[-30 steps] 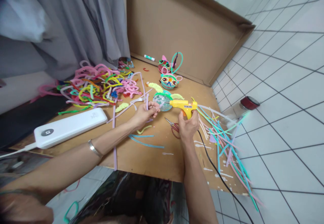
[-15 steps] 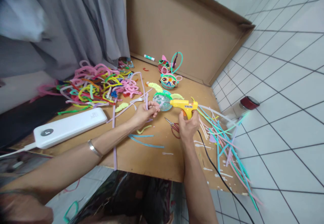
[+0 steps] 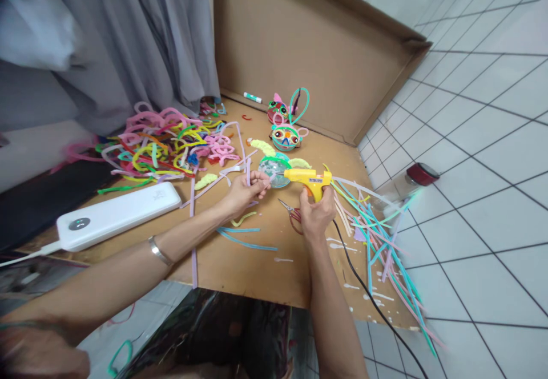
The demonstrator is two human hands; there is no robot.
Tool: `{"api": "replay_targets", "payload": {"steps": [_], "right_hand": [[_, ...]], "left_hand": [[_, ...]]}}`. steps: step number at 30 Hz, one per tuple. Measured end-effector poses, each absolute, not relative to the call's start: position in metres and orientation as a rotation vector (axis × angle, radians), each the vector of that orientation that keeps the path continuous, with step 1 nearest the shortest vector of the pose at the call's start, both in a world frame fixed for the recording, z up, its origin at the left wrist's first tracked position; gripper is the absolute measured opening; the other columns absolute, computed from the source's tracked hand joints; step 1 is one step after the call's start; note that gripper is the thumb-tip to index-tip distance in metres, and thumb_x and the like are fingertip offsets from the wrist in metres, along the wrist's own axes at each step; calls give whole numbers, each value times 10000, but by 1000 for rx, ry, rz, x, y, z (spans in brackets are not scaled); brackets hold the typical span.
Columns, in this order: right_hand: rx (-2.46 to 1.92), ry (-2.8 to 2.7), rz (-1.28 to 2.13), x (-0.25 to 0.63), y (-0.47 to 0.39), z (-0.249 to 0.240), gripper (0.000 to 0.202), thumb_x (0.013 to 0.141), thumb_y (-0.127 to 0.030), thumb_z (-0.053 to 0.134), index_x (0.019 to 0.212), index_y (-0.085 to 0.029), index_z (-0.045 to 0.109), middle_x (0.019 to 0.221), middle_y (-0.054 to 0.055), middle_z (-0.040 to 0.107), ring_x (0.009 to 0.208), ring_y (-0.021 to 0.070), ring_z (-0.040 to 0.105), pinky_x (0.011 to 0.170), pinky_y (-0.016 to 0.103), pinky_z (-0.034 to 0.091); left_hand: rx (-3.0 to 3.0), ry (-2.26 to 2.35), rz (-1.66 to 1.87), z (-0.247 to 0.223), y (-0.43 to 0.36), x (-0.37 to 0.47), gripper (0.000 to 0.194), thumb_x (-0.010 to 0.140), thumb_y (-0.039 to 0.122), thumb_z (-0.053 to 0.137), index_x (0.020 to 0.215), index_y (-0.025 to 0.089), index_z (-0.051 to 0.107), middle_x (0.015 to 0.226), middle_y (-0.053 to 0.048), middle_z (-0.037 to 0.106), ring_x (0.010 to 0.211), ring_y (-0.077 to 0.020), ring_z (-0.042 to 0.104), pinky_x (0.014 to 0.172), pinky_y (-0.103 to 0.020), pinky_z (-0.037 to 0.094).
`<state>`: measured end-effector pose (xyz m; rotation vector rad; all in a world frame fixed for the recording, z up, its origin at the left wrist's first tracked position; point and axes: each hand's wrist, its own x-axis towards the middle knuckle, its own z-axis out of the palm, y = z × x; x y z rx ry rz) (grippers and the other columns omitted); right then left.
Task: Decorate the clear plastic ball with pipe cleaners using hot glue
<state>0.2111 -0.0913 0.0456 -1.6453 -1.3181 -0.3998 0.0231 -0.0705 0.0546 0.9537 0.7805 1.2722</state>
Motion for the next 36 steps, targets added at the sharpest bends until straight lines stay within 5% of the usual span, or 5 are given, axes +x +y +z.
{"api": "replay_targets", "payload": {"steps": [29,33,36], "right_hand": [[-2246,-1430,-262,249,-82,31,424,810,-468,647,1008,-93,670,1013,206,674,927,312,646,776,388,464],[-1976,-1477,-263,233,-86,38,317,865,-377,531,953,-116,688,1002,186,673,984,297,620,883,434,454],[-1555,-1524,146,207,-90,40,328,851,-410,519,851,-140,706,857,112,687,798,218,620,783,366,492]], "left_hand": [[1003,789,1169,53,-76,25,255,617,270,802,738,137,621,613,24,630,452,-39,435,472,-182,341],[994,789,1167,51,-74,25,250,637,253,797,760,134,615,619,21,635,454,-37,444,484,-179,350],[1005,779,1159,48,-72,26,316,623,296,830,782,140,606,621,24,636,461,-44,459,490,-183,359]]}}
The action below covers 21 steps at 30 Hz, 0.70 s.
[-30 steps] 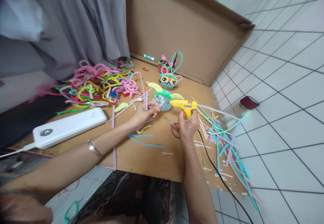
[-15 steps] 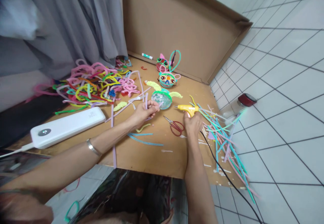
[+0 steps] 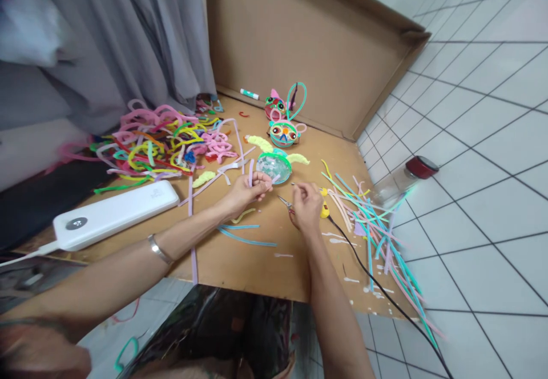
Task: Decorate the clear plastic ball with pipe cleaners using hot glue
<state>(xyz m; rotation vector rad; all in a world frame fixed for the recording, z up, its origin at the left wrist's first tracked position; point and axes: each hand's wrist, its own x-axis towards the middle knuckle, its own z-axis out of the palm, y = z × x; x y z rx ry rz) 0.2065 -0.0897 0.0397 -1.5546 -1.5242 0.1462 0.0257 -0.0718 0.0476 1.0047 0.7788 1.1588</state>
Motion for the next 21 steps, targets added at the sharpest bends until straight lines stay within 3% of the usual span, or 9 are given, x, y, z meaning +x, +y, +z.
{"api": "replay_targets", "payload": {"steps": [4,8,11,18,21], "right_hand": [[-1270,-1405,667,176,-94,35,348,770,-483,633,860,-162,731,762,36,688,671,160,584,665,307,485],[-1185,-1221,919,171,-94,30,328,688,-472,742,845,-184,736,677,-15,656,549,103,479,543,251,409],[-1123,-1112,1067,173,-95,30,307,648,-461,793,781,-194,723,651,-22,647,536,86,479,515,228,394],[-1035,-1010,1075,173,-97,36,325,651,-464,823,730,-205,643,520,-76,550,445,53,433,430,183,338],[-1067,-927,1046,175,-95,38,364,647,-475,823,741,-205,596,604,-58,635,426,44,458,395,173,335]], "left_hand": [[1028,748,1185,43,-71,27,455,561,402,884,768,157,562,594,35,622,463,-50,468,492,-184,366],[1080,761,1114,42,-75,27,498,573,480,871,746,173,520,550,61,569,465,-54,467,472,-174,343],[1128,750,1044,42,-78,28,501,599,515,851,741,173,512,559,57,572,464,-51,461,462,-173,327],[1146,696,1022,43,-80,31,525,585,506,875,827,161,562,618,45,604,479,-43,434,481,-192,316],[1100,765,1113,44,-78,28,544,572,490,888,895,154,608,659,47,601,507,-49,441,493,-194,323]]}}
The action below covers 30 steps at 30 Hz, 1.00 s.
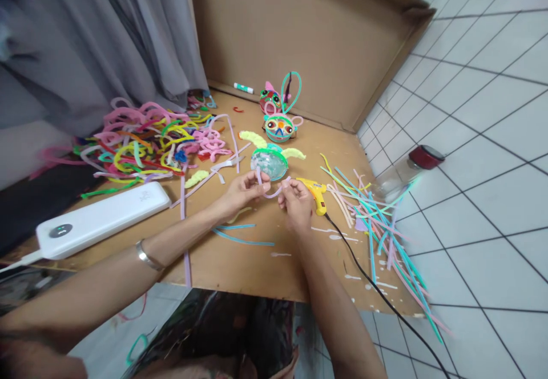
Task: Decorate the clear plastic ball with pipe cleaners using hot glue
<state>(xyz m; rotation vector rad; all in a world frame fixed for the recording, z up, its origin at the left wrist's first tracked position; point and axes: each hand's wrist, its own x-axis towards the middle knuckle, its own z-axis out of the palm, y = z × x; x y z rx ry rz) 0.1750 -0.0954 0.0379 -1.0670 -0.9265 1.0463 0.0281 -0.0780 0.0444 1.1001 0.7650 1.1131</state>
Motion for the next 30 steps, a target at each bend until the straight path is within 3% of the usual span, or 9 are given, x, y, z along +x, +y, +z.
{"api": "replay_targets", "payload": {"steps": [3,10,18,23,30], "right_hand": [[-1081,-848,1054,176,-95,40,406,609,-470,846,758,-200,582,732,-24,718,453,45,527,405,170,392],[-1073,-833,1070,173,-97,41,409,536,-389,875,786,-198,613,632,-46,699,452,63,565,431,173,455],[-1148,-1007,1002,171,-97,41,302,589,-404,806,757,-187,680,501,-52,627,406,77,533,410,190,441],[-1177,-1080,910,168,-101,44,292,631,-427,774,772,-180,704,535,-32,650,436,95,561,424,208,462],[-1180,-1092,915,168,-103,48,329,641,-469,775,785,-183,699,521,-40,631,428,91,533,417,205,443]], "left_hand": [[1058,758,1169,46,-76,26,543,546,501,894,871,140,651,661,37,596,565,-68,489,528,-195,368],[1024,727,1090,46,-78,26,512,588,556,858,846,131,735,711,5,650,542,-56,460,499,-201,369],[1113,695,1026,45,-80,27,519,570,516,879,866,126,708,614,19,618,501,-57,456,477,-197,327],[1121,713,1077,49,-82,27,523,553,560,871,764,137,646,626,19,625,502,-53,464,483,-193,349],[1160,723,1066,45,-82,27,516,603,557,838,835,121,690,626,19,603,487,-57,440,445,-197,329]]}}
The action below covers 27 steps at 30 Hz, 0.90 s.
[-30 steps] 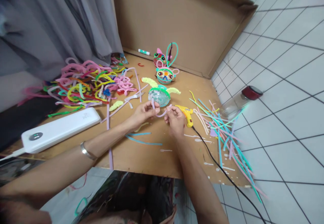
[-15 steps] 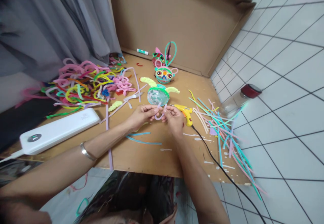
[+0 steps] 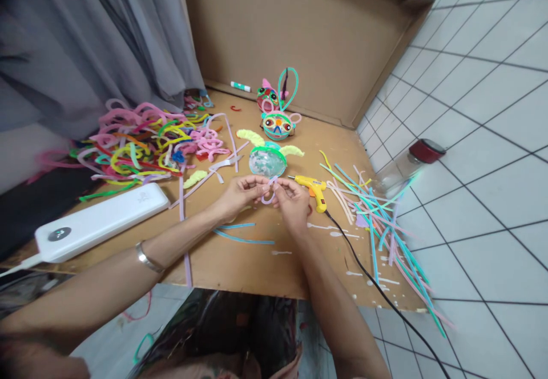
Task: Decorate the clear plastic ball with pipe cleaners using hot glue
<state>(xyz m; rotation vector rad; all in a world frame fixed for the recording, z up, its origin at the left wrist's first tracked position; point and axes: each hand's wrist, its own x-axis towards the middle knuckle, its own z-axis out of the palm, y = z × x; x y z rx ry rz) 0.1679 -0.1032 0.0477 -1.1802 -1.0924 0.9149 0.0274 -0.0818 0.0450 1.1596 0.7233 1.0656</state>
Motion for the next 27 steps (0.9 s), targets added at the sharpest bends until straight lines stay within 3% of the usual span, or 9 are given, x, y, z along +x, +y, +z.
{"api": "replay_targets", "payload": {"steps": [19,27], "right_hand": [[-1165,-1104,928,168,-106,50,257,676,-411,765,775,-180,711,525,-37,633,446,92,546,447,210,458],[-1175,-1126,891,167,-106,50,325,674,-486,787,755,-184,699,536,-32,627,452,97,538,445,222,463]], "left_hand": [[1183,732,1062,44,-83,27,432,655,502,809,822,118,701,634,9,600,494,-62,435,444,-199,301],[1177,750,1068,48,-85,28,368,652,437,809,805,119,705,605,22,603,488,-57,435,475,-201,321]]}}
